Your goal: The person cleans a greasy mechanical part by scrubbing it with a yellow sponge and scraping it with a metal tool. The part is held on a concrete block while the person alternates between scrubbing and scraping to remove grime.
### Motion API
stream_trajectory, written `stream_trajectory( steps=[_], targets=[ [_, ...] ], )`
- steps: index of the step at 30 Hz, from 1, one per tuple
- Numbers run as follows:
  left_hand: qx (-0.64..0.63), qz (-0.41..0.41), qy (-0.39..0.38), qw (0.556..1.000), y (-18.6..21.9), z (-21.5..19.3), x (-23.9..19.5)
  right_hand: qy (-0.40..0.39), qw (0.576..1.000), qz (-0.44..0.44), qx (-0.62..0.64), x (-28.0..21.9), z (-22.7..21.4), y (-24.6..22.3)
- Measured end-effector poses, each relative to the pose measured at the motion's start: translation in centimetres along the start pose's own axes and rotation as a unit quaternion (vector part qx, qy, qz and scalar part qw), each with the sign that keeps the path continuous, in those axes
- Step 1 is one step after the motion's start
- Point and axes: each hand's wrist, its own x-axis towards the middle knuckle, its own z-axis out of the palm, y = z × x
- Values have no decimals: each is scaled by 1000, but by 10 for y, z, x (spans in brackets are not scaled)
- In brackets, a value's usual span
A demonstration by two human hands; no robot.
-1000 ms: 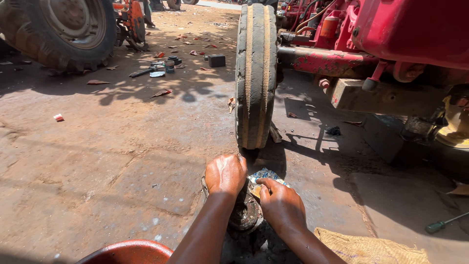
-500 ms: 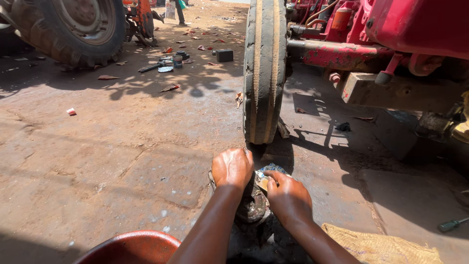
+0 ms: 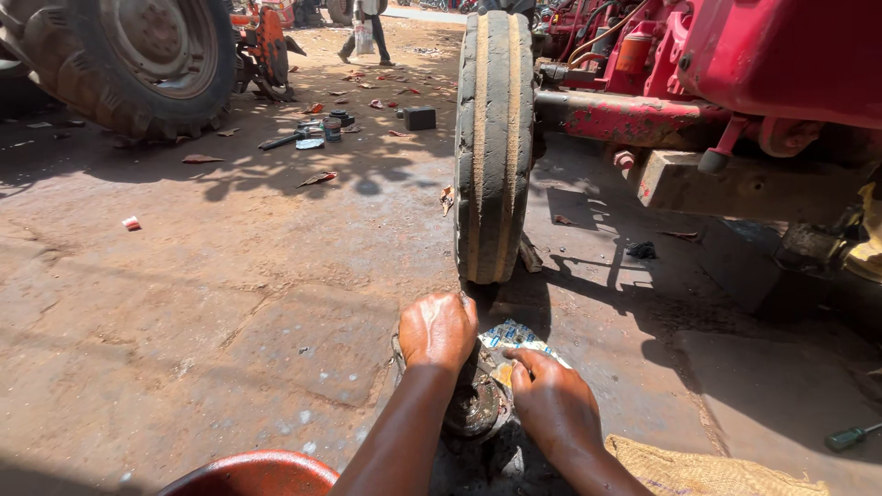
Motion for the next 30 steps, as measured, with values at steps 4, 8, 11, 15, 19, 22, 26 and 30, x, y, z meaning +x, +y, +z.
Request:
stream_trajectory(
  steps=[4,8,11,15,19,22,26,30],
  targets=[
    [-25,-16,14,999,6,1,5,-3,1000,12,-29,15,-6,7],
    [-13,-18,25,999,-5,5,7,25,999,-45,7,11,6,8],
    [-17,4,48,999,-5,10,16,58,997,-47,5,12,3,8],
    [21,23,36,999,-6,5,19,33,999,-32,29,8,-1,9],
    [32,54,33,998,-5,-6,15,-49,996,-65,48,5,-9,9],
    [36,53,10,998,-3,-10,22,-16,984,-178,9,13,-22,8],
    [37,76,32,996,-10,-8,17,-10,977,-212,-30,4,-26,12],
    [19,100,40,994,-15,-8,24,-106,983,-87,-126,8,-22,11]
  ],
)
